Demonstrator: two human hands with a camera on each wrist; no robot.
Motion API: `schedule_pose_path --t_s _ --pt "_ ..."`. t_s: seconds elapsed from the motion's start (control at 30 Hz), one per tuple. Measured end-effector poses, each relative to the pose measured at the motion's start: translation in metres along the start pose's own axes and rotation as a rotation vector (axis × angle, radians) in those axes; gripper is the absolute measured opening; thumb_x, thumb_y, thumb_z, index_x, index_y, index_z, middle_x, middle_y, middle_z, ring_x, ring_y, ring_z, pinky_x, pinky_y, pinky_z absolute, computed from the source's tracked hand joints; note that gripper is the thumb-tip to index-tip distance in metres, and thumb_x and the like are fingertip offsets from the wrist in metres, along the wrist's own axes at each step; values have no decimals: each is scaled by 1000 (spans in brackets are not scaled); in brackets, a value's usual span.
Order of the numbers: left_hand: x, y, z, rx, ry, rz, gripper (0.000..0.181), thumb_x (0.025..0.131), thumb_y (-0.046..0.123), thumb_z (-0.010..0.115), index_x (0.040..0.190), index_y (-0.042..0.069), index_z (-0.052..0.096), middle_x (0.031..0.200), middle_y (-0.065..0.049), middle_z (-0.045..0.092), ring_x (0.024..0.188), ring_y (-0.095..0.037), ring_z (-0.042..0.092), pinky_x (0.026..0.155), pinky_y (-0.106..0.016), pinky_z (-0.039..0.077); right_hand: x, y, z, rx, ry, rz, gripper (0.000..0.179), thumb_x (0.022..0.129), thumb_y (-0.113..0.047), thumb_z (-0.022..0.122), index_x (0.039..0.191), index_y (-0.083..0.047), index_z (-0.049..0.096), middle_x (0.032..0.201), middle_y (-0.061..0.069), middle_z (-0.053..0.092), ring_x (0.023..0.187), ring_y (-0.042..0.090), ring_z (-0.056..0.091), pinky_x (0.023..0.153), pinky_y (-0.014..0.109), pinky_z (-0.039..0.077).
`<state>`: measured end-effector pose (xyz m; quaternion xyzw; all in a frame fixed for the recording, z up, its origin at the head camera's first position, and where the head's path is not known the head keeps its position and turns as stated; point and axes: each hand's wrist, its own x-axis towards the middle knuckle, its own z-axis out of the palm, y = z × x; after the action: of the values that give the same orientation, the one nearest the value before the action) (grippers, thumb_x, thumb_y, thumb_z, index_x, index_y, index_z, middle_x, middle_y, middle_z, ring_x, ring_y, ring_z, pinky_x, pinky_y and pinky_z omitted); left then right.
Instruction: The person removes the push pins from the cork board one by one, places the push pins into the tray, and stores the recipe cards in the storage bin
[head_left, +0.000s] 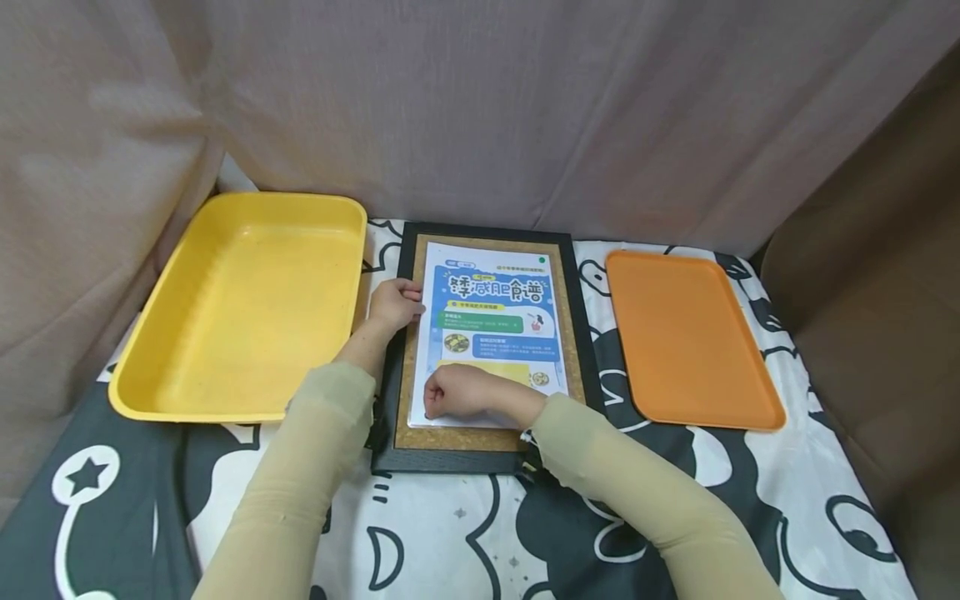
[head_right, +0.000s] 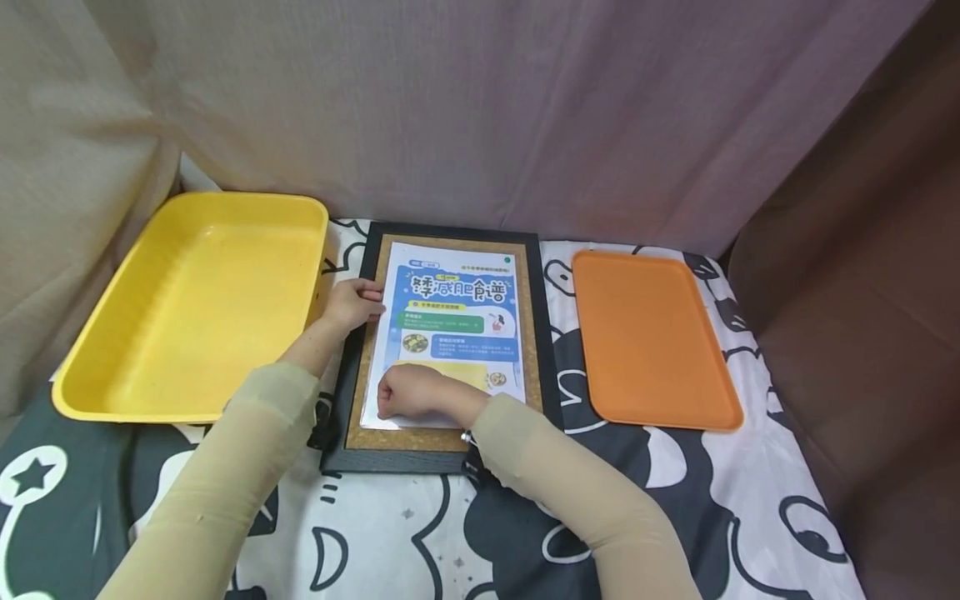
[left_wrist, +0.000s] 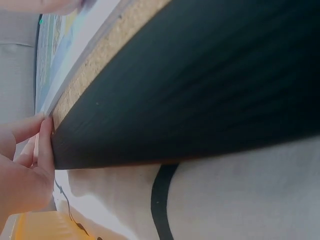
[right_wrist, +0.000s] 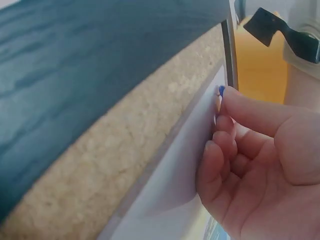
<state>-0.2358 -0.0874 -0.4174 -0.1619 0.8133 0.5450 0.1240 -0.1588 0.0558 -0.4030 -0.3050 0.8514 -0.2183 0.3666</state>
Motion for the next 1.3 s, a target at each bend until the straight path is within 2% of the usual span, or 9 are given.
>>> schedule_pose_path --t_s 0.2,0.47,0.6,0.97,1.13,1.3 --pt "-2 2 -1 -1 0 2 38 88 -1 58 125 3 54 112 -15 60 99 -26 63 85 -31 55 -2 3 -4 56 -70 -35 17 90 -11 59 75 -8 63 57 -5 44 53 8 39 52 17 31" --pt "-1 0 -1 -5 -2 4 39 88 -2 58 126 3 53 113 -15 60 100 -26 62 85 -31 55 -6 14 -7 149 -80 -66 14 91 -12 57 83 -5 65 61 -5 47 56 7 41 55 16 33" --pt "1 -1 0 -7 2 12 39 87 -3 58 125 2 54 113 -15 60 99 -27 63 84 -30 55 -14 22 -11 204 -36 -63 14 92 -13 56 85 -4 65 65 -4 49 59 8 42 57 17 35" --pt "-1 0 0 -2 2 -2 39 88 -1 57 127 3 53 114 -14 59 101 -26 62 87 -31 55 -49 47 -37 327 144 86 16 92 -18 56 93 -4 64 79 7 56 65 17 44 56 21 35" --pt "0 0 0 -8 -2 -2 39 88 -1 57 127 3 53 114 -14 59 102 -26 62 87 -31 54 -65 62 -52 322 218 94 18 93 -17 55 94 -2 63 90 14 62 76 24 50 65 26 42" --pt "-1 0 0 -9 -2 -3 39 88 -1 58 126 4 53 113 -14 59 101 -25 62 87 -31 54 -80 78 -63 313 298 119 20 95 -18 53 95 0 62 94 13 59 85 25 51 73 31 45"
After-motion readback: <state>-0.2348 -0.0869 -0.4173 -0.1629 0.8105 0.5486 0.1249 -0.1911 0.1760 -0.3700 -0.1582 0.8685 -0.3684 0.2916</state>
